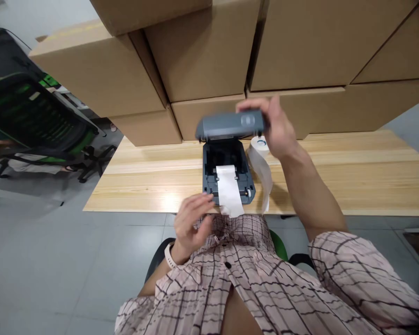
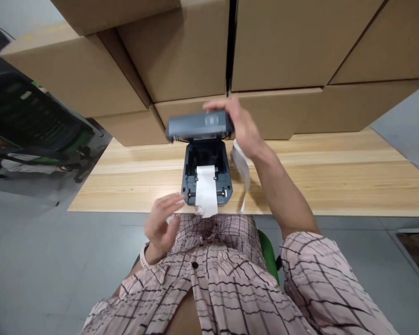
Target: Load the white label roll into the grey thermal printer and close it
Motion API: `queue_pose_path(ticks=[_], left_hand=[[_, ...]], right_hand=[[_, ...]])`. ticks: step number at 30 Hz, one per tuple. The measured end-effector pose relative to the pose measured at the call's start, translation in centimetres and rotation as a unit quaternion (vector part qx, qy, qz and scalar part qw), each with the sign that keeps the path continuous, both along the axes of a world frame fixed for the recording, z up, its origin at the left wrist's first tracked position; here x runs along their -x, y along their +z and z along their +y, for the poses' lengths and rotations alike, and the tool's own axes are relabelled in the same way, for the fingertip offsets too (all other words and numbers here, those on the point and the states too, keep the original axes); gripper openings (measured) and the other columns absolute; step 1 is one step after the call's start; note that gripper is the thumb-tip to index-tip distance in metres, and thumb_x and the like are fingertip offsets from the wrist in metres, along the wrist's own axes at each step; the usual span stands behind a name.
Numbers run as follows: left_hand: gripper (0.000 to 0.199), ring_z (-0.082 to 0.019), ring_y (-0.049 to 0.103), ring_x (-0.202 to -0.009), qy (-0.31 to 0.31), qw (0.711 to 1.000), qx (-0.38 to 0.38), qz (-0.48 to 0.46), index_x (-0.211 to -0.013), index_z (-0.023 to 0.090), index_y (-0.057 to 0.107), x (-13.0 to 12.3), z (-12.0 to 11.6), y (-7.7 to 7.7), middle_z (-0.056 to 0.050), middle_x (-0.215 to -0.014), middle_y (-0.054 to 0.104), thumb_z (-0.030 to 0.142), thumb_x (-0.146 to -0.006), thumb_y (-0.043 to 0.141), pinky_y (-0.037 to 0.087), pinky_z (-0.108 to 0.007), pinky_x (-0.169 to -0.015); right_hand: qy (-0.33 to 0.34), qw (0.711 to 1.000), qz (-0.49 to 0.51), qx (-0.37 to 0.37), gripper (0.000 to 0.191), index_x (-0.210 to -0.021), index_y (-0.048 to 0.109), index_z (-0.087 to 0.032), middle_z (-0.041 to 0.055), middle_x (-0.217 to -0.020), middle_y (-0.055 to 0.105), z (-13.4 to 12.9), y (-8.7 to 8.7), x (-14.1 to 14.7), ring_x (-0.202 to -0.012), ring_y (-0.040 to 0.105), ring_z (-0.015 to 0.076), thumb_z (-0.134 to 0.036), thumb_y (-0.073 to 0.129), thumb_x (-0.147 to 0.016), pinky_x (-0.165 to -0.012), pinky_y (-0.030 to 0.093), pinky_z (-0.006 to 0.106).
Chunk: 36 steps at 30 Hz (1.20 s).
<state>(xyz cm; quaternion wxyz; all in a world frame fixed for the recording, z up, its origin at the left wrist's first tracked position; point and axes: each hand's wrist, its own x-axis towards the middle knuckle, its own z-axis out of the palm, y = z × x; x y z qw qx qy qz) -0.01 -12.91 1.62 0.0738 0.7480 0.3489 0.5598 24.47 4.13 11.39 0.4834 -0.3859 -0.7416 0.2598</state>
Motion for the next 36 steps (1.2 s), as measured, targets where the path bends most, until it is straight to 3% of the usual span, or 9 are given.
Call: queue_pose_path(ticks=[4, 8, 12, 22, 27, 29, 31, 33, 36], left_hand=[[0.047, -0.028, 0.049, -0.153, 0.107, 0.984, 0.096, -0.109, -0.152, 0.036, 0.057, 0.0, 1.6, 0.2, -0.003, -0.159, 0.059, 0.042, -0.106, 0.052, 0.041, -0.057, -0.127], [0.079, -0.033, 0.022, -0.168, 0.033, 0.941, 0.293, -0.169, -0.167, 0.038, 0.031, -1.1, 4.4, -0.8, -0.004, -0.180, 0.026, 0.059, -0.098, 0.063, 0.026, -0.057, -0.136], [0.094, -0.038, 0.031, -0.164, -0.035, 0.891, 0.411, -0.191, -0.169, 0.033, 0.025, -2.1, 5.3, -1.8, -0.011, -0.178, 0.029, 0.062, -0.092, 0.071, 0.037, -0.056, -0.132], [0.086, -0.035, 0.038, -0.160, -0.039, 0.895, 0.404, -0.187, -0.163, 0.028, 0.037, -2.5, 4.7, -0.6, -0.013, -0.173, 0.039, 0.064, -0.092, 0.070, 0.038, -0.050, -0.130], [0.059, -0.025, 0.067, -0.120, 0.106, 0.907, 0.341, -0.223, -0.135, 0.025, 0.064, -2.3, -0.2, -1.8, -0.013, -0.141, 0.067, 0.058, -0.088, 0.076, 0.059, -0.040, -0.099], [0.046, -0.018, 0.068, -0.081, 0.052, 0.877, 0.424, -0.220, -0.093, 0.019, 0.075, -2.3, -1.7, -2.3, -0.009, -0.092, 0.076, 0.065, -0.091, 0.069, 0.058, -0.033, -0.075], [0.061, -0.015, 0.062, -0.060, -0.083, 0.795, 0.563, -0.210, -0.075, 0.017, 0.074, -2.6, -2.0, -2.1, -0.007, -0.070, 0.072, 0.074, -0.091, 0.060, 0.051, -0.028, -0.058], [0.069, -0.015, 0.063, -0.057, -0.190, 0.709, 0.640, -0.227, -0.082, 0.015, 0.078, -3.3, -1.4, -1.6, -0.011, -0.075, 0.076, 0.081, -0.086, 0.060, 0.047, -0.026, -0.052], [0.068, -0.016, 0.069, -0.064, -0.220, 0.675, 0.650, -0.272, -0.095, 0.013, 0.081, -4.6, -0.1, -0.6, -0.014, -0.087, 0.081, 0.078, -0.079, 0.072, 0.050, -0.025, -0.055]], right_hand=[[0.029, 0.994, -0.108, -0.001, 0.053, -0.133, 0.069, -0.035, 0.0020, -0.148, 0.067, -7.6, -5.0, -0.1, -0.150, 0.051, 0.0300, -0.065, 0.032, -0.109, -0.130, 0.036, 0.061], [-0.029, 0.994, -0.102, 0.017, 0.046, -0.155, 0.052, -0.040, -0.0011, -0.171, 0.044, -10.5, -7.9, 0.7, -0.164, 0.031, 0.0280, -0.048, 0.039, -0.111, -0.135, 0.026, 0.063], [-0.091, 0.992, -0.010, 0.087, 0.067, -0.168, 0.026, -0.040, 0.0015, -0.181, 0.024, -11.1, -9.7, 1.5, -0.166, 0.025, 0.0315, -0.052, 0.049, -0.107, -0.134, 0.029, 0.063], [-0.113, 0.986, 0.037, 0.117, 0.069, -0.169, 0.020, -0.037, 0.0068, -0.177, 0.034, -10.9, -11.6, 2.3, -0.163, 0.034, 0.0299, -0.053, 0.046, -0.107, -0.131, 0.037, 0.059], [-0.096, 0.987, 0.076, 0.105, 0.071, -0.167, 0.024, -0.034, 0.0099, -0.174, 0.038, -10.8, -11.3, 2.3, -0.160, 0.039, 0.0309, -0.053, 0.051, -0.104, -0.126, 0.046, 0.056], [-0.094, 0.986, 0.082, 0.111, 0.070, -0.166, 0.027, -0.034, 0.0105, -0.173, 0.040, -10.7, -11.4, 2.3, -0.160, 0.041, 0.0311, -0.054, 0.051, -0.104, -0.126, 0.045, 0.056], [-0.094, 0.985, 0.088, 0.115, 0.070, -0.165, 0.029, -0.033, 0.0105, -0.172, 0.042, -10.7, -11.5, 2.4, -0.158, 0.043, 0.0312, -0.055, 0.052, -0.103, -0.127, 0.044, 0.056], [-0.095, 0.984, 0.102, 0.112, 0.069, -0.164, 0.032, -0.033, 0.0104, -0.170, 0.044, -10.6, -11.7, 2.5, -0.158, 0.043, 0.0316, -0.056, 0.054, -0.102, -0.128, 0.043, 0.055], [-0.102, 0.984, 0.111, 0.094, 0.068, -0.163, 0.034, -0.034, 0.0101, -0.170, 0.045, -10.8, -11.6, 2.5, -0.157, 0.045, 0.0316, -0.054, 0.055, -0.102, -0.126, 0.044, 0.056]])
